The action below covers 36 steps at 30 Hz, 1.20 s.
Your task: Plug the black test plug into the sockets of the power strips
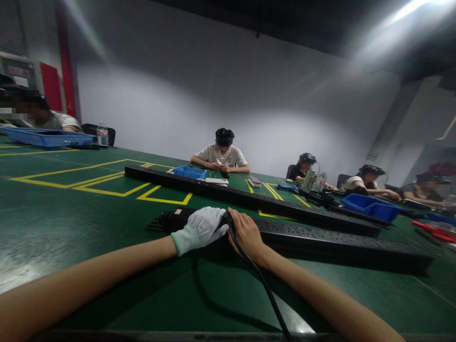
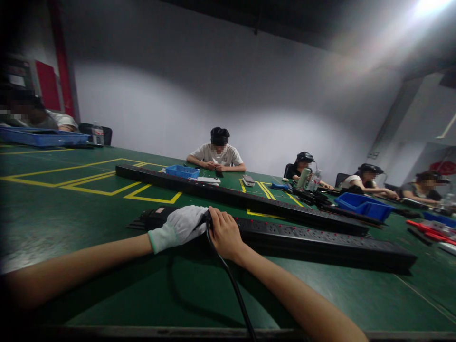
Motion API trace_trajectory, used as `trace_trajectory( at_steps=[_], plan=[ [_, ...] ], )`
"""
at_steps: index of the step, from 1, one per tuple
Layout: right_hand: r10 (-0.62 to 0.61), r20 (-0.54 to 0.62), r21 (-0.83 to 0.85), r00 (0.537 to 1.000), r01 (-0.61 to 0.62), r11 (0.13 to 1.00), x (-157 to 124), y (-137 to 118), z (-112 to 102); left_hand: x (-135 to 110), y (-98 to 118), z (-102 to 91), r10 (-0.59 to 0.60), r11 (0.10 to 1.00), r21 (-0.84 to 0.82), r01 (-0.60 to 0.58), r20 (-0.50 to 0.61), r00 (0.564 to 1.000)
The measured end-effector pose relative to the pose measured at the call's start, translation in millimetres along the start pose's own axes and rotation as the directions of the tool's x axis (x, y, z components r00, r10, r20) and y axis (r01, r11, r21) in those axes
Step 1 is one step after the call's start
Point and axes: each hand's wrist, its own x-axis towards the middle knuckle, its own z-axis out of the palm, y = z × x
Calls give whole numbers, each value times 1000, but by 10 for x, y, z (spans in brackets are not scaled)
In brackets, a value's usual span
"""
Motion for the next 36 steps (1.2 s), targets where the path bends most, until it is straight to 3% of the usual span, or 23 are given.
trace_trajectory(
  at_steps=[25,36],
  plan=[
    [11,34,37,999,-12,999,0,2,-24,8,9,-23,3,1000,-18,-4,-9,1000],
    [15,50,41,999,-17,999,8,2,-38,11,12,-30,-4,999,49,2,49,999]
  ],
)
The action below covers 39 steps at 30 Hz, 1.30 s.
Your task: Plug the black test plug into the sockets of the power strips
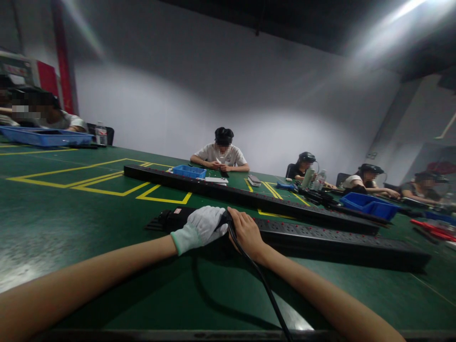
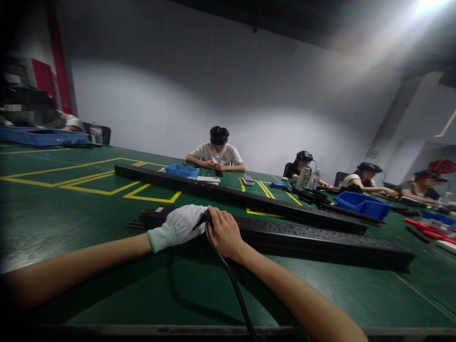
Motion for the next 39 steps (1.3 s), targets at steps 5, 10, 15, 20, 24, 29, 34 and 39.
trace_trajectory(
  at_steps=[5,10,15,20,24,29,34,39],
  plan=[
    [-7,-8,20,1000,8,1000,-7,6,12,-4,-6,10,-11,999,-32,11,22,1000],
    [8,-3,4,1000,-8,1000,-1,-3,10,-14,-8,8,-25,998,-62,27,43,999],
    [21,10,-7,1000,-21,1000,4,-7,14,-15,-13,9,-20,997,-72,23,41,999],
    [-2,15,15,1000,2,1000,-5,12,18,-9,-19,23,-17,999,-45,19,38,999],
    [2,7,9,1000,-2,1000,-4,15,35,-5,-12,14,-11,999,-49,12,27,1000],
    [22,5,9,1000,-22,1000,-3,1,44,-5,2,-11,-23,998,-56,24,17,1000],
    [28,42,99,999,-32,995,16,-3,-44,-11,1,-9,-6,999,-50,5,-9,1000],
    [131,74,185,989,-143,972,120,31,-95,6,5,-11,-20,999,-34,20,15,1000]
  ],
)
